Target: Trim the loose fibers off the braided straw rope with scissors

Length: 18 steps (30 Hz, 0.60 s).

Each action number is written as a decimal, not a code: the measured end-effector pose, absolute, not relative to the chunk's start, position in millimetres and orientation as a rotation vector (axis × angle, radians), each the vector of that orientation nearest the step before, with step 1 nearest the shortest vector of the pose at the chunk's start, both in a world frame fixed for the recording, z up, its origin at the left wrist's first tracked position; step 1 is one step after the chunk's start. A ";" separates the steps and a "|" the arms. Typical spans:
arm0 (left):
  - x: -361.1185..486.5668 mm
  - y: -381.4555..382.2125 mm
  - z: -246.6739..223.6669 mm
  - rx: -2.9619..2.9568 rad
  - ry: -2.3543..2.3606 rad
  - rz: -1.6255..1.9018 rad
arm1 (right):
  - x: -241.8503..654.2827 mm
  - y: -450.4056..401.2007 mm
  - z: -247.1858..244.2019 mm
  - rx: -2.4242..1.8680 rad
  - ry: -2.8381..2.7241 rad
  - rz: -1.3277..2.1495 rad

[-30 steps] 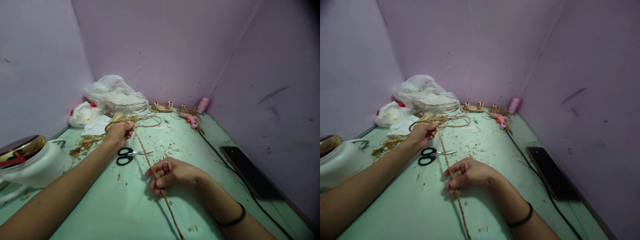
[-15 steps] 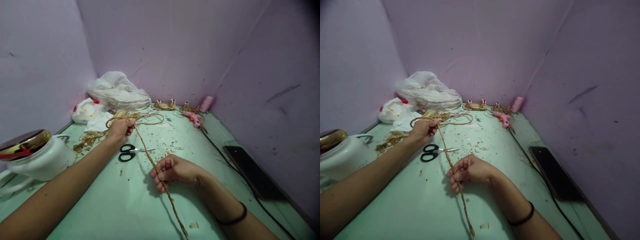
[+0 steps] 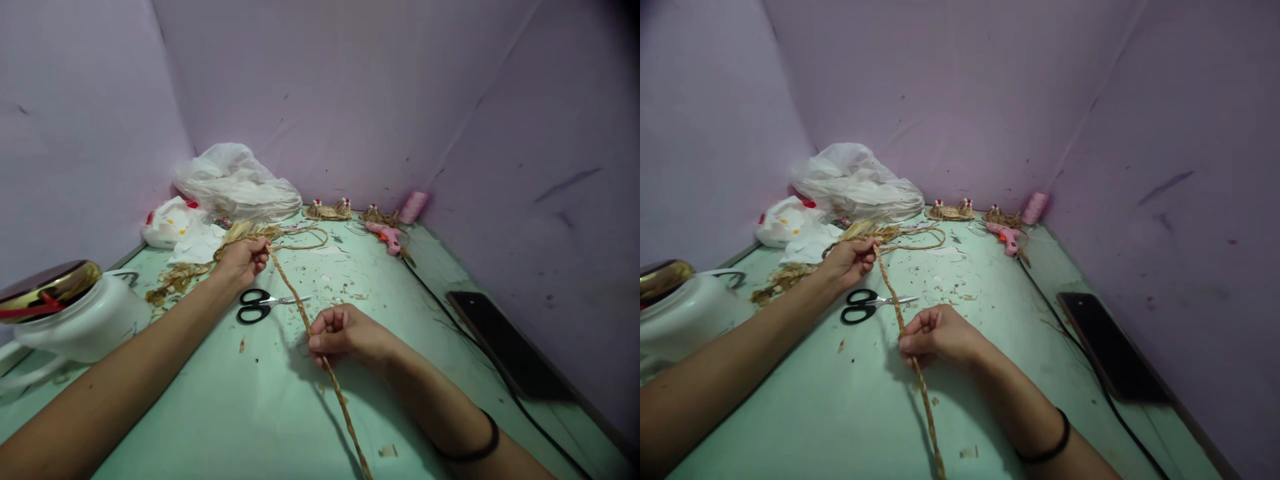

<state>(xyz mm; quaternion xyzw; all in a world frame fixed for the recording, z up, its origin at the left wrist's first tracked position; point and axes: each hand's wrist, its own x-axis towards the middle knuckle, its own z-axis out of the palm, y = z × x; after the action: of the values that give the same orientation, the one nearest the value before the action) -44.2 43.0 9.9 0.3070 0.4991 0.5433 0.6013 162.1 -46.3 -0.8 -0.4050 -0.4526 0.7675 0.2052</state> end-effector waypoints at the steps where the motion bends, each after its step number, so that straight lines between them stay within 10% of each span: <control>1: -44.5 43.0 10.4 0.712 1.153 1.234 | 160.7 -46.9 0.2 -1.156 -1.269 2.082; 18: -4.2 -21.7 41.6 1.849 1.241 0.137 | 153.2 -46.6 4.5 -1.335 -1.203 1.454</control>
<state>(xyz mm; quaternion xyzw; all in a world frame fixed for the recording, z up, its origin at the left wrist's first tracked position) -4.2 -21.7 41.6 0.7443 0.4997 0.0550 0.4396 153.2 -46.6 4.5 -0.5286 -0.4763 0.5756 0.4031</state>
